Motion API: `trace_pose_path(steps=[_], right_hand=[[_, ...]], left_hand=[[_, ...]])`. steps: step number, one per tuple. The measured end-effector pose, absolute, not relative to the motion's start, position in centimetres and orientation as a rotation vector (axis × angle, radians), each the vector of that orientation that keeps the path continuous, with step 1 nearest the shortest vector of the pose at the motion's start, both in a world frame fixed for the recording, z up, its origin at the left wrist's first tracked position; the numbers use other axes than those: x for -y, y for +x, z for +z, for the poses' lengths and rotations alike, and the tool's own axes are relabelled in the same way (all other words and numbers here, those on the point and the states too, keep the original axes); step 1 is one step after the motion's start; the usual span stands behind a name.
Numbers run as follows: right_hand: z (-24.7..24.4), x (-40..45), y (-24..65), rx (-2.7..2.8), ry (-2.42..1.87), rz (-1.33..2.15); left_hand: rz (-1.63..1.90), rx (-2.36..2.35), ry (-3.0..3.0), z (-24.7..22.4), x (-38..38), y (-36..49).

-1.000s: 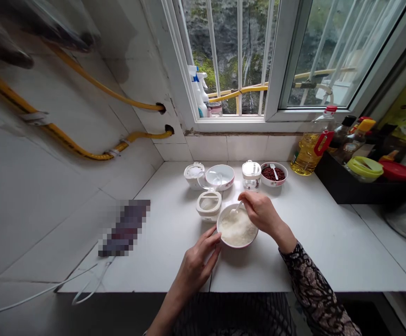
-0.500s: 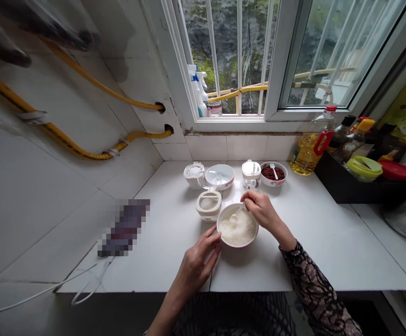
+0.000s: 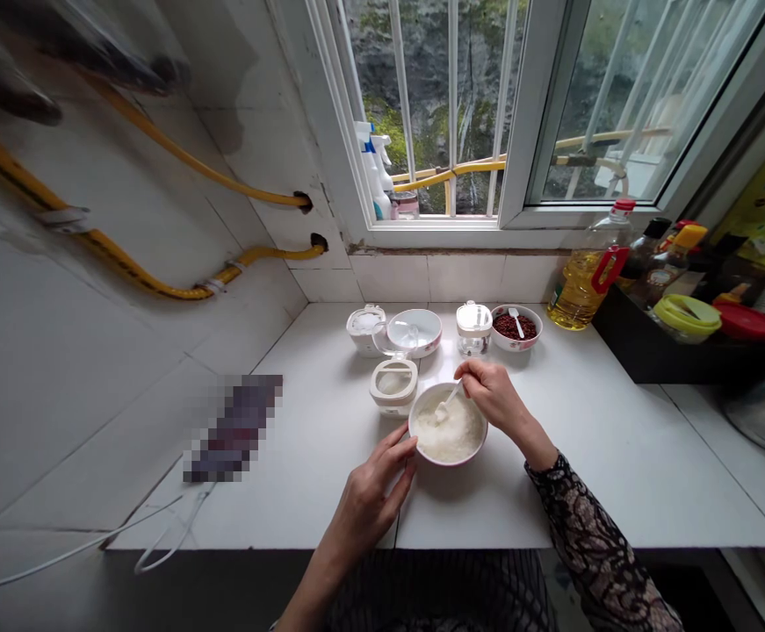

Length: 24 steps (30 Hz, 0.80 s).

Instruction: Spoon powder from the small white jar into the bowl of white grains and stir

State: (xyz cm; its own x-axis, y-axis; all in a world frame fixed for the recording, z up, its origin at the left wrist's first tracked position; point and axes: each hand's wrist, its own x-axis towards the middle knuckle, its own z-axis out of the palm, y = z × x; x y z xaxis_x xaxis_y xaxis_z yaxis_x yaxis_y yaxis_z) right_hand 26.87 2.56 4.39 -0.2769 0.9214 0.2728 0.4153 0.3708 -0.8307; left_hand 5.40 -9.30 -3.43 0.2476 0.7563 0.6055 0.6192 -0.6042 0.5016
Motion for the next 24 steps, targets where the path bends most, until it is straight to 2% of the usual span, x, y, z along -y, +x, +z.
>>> trace_pose_path(steps=[8, 14, 19, 24], right_hand=[[4.6, -3.2, 27.1, 1.440, -1.166, 1.342], [5.0, -3.1, 26.4, 1.278, -1.019, 1.409], [4.9, -2.3, 24.6, 1.390, -0.907, 1.214], [3.8, -1.5, 23.6, 1.904, -0.745, 0.605]], left_hand=[[1.281, -1.304, 2.335, -3.3, 9.3, 5.4], [1.301, -1.304, 2.338, -3.2, 9.3, 5.5], [1.299, -1.312, 2.333, -3.2, 9.3, 5.5], [1.286, -1.316, 2.331, -3.2, 9.3, 5.4]])
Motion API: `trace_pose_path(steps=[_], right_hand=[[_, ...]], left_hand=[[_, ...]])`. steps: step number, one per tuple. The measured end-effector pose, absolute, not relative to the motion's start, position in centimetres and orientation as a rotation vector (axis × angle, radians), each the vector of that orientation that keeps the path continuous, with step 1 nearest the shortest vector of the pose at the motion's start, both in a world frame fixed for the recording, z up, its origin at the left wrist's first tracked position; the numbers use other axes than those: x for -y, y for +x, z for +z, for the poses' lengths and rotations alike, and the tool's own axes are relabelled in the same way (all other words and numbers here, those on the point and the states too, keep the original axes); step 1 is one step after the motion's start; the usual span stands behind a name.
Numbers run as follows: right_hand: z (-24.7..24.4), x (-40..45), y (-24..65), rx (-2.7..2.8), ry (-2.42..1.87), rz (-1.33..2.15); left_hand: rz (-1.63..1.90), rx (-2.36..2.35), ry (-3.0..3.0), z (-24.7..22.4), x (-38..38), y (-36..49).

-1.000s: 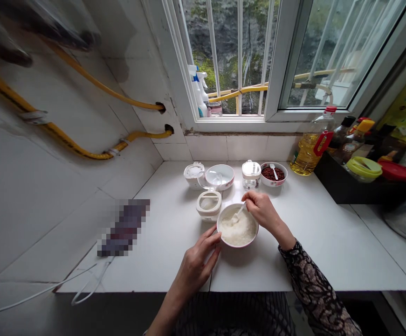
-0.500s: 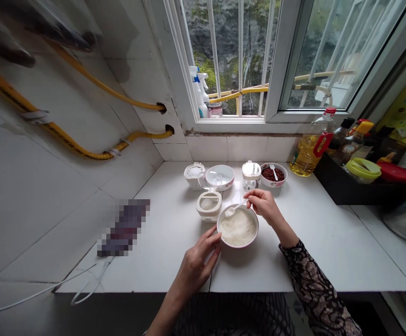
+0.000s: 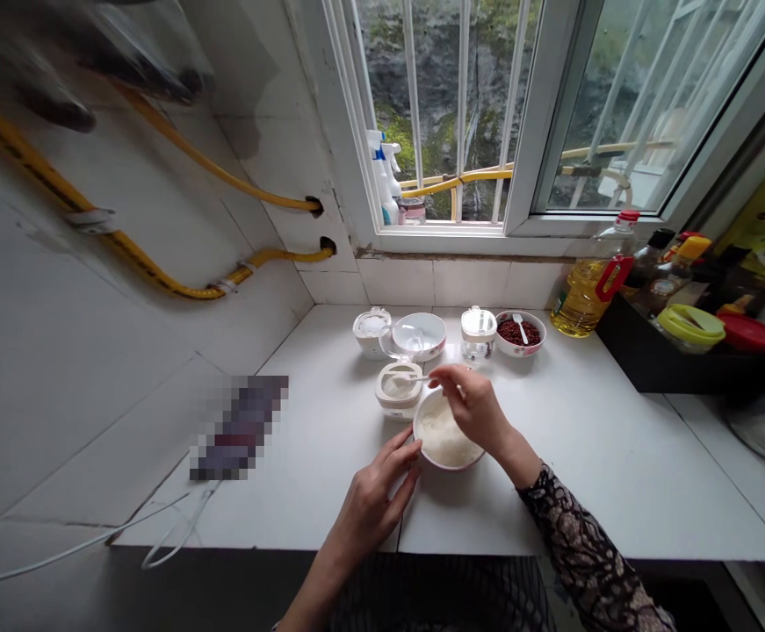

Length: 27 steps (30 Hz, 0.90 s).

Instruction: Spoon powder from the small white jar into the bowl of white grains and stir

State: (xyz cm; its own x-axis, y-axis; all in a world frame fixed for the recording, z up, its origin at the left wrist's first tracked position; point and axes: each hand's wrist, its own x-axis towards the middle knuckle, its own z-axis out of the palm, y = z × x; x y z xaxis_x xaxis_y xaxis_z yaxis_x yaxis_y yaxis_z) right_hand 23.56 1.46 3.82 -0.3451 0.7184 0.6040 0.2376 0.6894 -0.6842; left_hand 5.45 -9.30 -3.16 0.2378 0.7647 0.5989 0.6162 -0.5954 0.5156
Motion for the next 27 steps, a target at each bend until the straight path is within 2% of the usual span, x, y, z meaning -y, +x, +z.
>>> trace_pose_path(steps=[3, 5, 13, 20, 27], right_hand=[[3.4, -1.4, 23.6, 2.217, -0.588, 0.248], [3.6, -1.3, 23.8, 2.238, -0.553, 0.164], [5.4, -0.9, 26.1, 1.926, -0.834, 0.368], [4.3, -1.5, 26.2, 2.112, -0.889, 0.339], [3.5, -1.6, 25.6, 1.993, -1.009, 0.724]], left_hand=[[1.285, -1.320, 2.344, -3.2, 9.3, 5.4], [1.287, -1.323, 2.346, -3.2, 9.3, 5.4], [1.291, -1.314, 2.333, -3.3, 9.3, 5.5], [1.277, -1.310, 2.337, -3.1, 9.3, 5.4], [1.291, -1.314, 2.337, -3.4, 9.3, 5.4]])
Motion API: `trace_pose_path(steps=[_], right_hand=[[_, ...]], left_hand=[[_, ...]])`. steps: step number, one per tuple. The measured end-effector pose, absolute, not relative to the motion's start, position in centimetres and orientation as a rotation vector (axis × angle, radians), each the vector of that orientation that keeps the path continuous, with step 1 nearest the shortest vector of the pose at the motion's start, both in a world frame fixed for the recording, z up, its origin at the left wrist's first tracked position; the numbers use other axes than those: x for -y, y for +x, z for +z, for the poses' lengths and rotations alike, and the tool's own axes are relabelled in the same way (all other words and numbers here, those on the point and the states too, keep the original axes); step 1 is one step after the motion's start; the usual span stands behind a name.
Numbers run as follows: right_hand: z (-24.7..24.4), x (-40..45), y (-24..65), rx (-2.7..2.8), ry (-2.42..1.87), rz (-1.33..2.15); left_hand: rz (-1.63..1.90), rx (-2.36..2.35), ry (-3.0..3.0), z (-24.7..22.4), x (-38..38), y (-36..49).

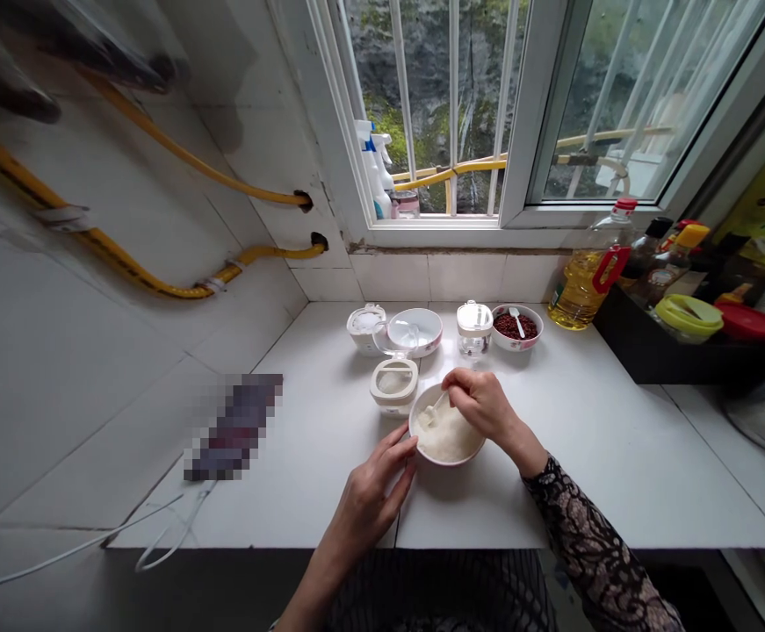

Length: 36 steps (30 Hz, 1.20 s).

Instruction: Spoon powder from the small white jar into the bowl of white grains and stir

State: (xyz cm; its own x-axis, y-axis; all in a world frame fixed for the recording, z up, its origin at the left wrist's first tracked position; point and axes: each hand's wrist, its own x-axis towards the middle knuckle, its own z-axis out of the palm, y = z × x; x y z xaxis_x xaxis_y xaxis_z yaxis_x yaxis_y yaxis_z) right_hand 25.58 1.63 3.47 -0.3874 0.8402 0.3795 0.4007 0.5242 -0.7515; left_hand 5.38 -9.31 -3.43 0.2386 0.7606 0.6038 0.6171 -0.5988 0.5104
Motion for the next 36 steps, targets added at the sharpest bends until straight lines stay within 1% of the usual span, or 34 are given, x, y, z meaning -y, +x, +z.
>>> trace_pose_path(steps=[4, 8, 18, 23, 29, 32, 36], right_hand=[[3.9, -2.1, 26.1, 1.782, -1.087, 0.878], [4.2, -2.5, 26.3, 1.689, -1.128, 0.966], [3.8, -2.8, 26.4, 1.675, -1.254, 0.895], [3.6, -3.0, 26.6, 1.673, -1.215, 0.934], [3.5, -2.1, 26.0, 1.923, -1.133, 0.739], [3.6, -2.0, 25.9, 1.896, -1.115, 0.829], [4.1, -2.5, 26.3, 1.655, -1.111, 1.085]], left_hand=[[1.297, -1.307, 2.338, -3.3, 9.3, 5.4], [1.298, -1.307, 2.334, -3.3, 9.3, 5.4], [1.290, -1.305, 2.335, -3.3, 9.3, 5.5], [1.288, -1.303, 2.331, -3.3, 9.3, 5.5], [1.293, -1.307, 2.336, -3.5, 9.3, 5.5], [1.286, -1.315, 2.335, -3.5, 9.3, 5.4], [1.279, -1.309, 2.336, -3.5, 9.3, 5.4]])
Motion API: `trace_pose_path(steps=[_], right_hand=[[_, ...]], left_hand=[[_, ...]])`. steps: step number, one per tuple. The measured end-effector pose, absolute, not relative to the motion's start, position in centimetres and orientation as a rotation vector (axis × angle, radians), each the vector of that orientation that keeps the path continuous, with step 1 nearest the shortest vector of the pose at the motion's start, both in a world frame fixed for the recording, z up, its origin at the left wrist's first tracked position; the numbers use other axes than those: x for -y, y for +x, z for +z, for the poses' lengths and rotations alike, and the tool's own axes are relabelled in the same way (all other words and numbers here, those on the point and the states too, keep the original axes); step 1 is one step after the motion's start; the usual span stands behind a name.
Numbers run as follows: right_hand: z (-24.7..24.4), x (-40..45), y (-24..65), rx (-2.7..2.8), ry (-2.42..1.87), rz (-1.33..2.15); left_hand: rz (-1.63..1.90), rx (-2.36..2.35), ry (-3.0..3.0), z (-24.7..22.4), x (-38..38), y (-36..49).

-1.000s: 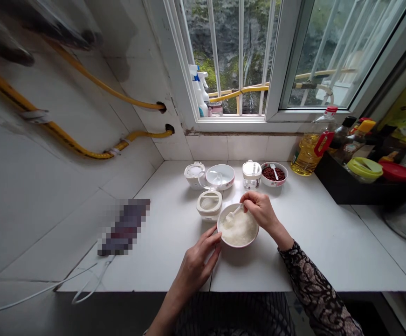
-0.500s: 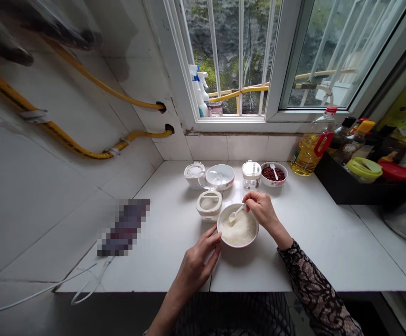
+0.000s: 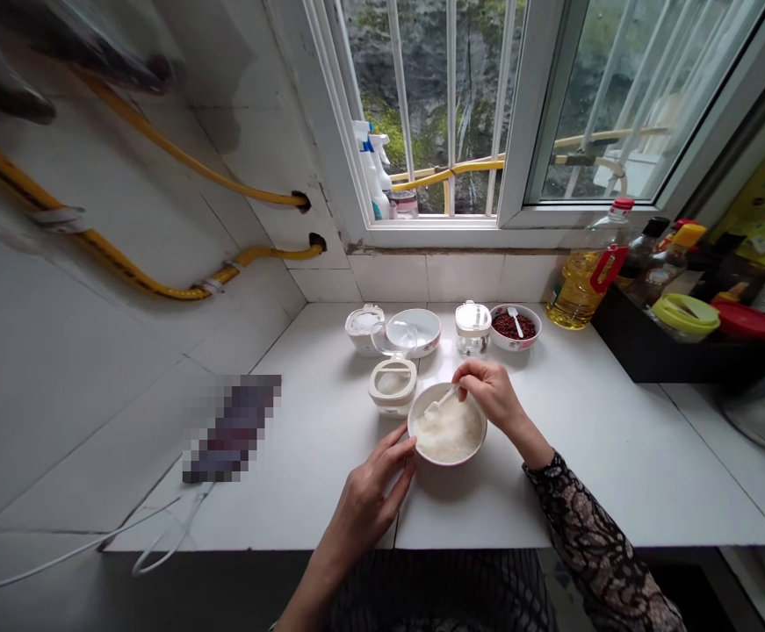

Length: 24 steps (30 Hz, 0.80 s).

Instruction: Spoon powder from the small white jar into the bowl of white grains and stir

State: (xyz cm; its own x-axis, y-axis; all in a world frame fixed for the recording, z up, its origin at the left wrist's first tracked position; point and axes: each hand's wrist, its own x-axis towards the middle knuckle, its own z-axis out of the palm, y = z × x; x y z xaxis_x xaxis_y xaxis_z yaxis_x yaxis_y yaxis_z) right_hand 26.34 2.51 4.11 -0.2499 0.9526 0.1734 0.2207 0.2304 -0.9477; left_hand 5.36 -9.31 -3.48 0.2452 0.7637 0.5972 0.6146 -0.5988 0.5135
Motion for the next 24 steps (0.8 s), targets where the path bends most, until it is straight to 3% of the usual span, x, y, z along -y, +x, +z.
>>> trace_pose_path(steps=[5, 13, 24], right_hand=[[4.6, -3.0, 26.8, 1.558, -1.110, 1.188], [4.2, -1.6, 25.7, 1.850, -1.090, 0.980], [5.2, -2.8, 26.6, 1.446, -1.138, 1.363]], left_hand=[[1.281, -1.306, 2.336, -3.4, 9.3, 5.4], [1.274, -1.315, 2.335, -3.3, 9.4, 5.4], [1.281, -1.318, 2.330, -3.4, 9.3, 5.5]])
